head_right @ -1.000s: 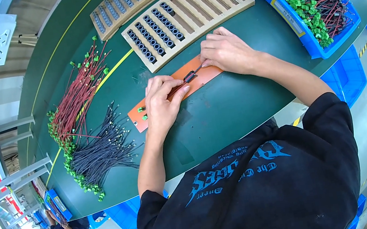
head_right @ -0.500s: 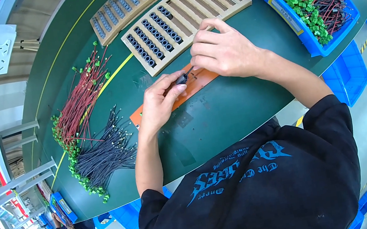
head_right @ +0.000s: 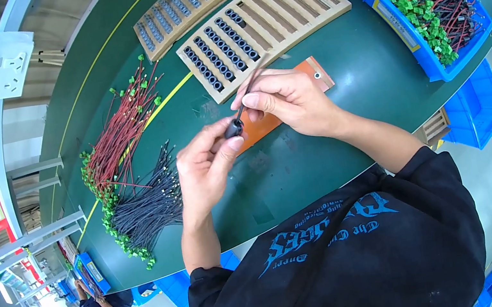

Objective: The person assembles connectors onto wiring harnesses by hand, taking the components from plastic trays at a factory workstation.

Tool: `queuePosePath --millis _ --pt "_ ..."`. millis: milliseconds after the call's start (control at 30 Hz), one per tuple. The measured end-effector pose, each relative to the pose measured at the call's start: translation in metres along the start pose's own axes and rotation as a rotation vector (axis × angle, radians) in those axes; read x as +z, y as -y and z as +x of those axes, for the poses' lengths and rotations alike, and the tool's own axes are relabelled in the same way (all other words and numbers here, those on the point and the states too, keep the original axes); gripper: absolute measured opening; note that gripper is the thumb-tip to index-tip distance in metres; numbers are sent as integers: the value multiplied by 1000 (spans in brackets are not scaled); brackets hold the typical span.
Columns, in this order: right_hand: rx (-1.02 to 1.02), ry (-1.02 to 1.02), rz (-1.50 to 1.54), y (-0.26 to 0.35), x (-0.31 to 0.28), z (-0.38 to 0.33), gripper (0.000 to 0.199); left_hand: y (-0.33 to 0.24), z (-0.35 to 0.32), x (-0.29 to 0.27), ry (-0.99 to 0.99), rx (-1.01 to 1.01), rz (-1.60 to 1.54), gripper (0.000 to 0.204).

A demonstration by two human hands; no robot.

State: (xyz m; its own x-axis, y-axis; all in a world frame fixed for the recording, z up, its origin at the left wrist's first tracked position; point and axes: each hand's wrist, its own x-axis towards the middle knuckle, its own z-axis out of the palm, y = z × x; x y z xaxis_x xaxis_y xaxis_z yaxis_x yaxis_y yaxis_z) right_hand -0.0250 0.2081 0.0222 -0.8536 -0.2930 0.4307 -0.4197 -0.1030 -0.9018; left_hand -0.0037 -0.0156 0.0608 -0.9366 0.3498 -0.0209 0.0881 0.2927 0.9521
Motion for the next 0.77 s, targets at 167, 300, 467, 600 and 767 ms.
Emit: queuePosePath --millis 167,300,467,600,767 --pt "387 -142 441 10 5 2 28 16 -16 24 67 -206 -422 30" --pt "423 -218 494 3 0 -4 29 25 -24 43 112 -287 -624 29" --pt "413 -229 377 0 -2 -4 30 32 -26 58 76 -283 -679 29" --pt "412 -240 337 -1 -3 -5 29 34 -27 60 62 -266 -689 27" --pt "363 -363 241 -5 2 -9 27 32 -27 66 75 -263 -703 30"
